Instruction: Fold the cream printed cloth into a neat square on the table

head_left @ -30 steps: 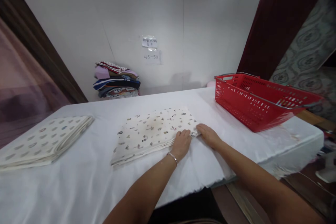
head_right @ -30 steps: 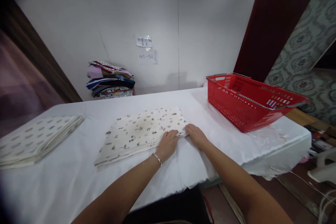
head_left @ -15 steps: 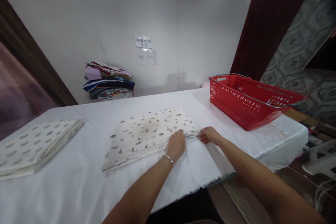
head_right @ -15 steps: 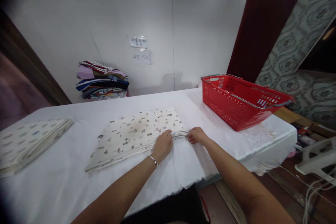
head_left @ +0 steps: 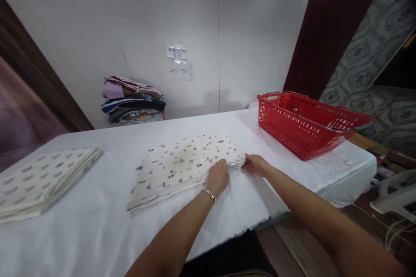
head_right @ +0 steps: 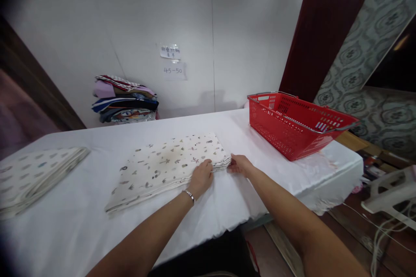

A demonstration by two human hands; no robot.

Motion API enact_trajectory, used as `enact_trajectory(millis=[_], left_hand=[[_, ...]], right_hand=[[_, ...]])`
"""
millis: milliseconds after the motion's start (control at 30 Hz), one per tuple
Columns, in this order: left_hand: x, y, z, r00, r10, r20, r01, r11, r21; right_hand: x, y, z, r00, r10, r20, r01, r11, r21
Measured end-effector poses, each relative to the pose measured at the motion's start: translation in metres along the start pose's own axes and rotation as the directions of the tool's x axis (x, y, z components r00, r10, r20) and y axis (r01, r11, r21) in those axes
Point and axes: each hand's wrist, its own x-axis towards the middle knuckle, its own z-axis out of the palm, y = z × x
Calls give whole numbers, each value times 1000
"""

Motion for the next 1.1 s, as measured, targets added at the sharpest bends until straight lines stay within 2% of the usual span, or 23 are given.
enact_trajectory(millis=[133,300,633,800,1100], left_hand=[[1,-1,-1,1000,-15,-2,15,1000,-19],[1,-1,0,999,-35,-1,34,999,-42],[6,-3,-2,997,-67,-40,62,991,-117],[10,-5,-2,994,-109,-12,106,985,-134],[10,-5,-3,994,-110,-9,108,987,-120]], right_hand=[[-1,3,6,999,-43,-19,44,998,51],[-3,7,4,1000,-27,9,27,997,71],[-1,4,5,998,-35,48,33,999,35],[-1,3,7,998,-37,45,36,999,23],[-1,4,7,998,-54,44,54,999,-2]])
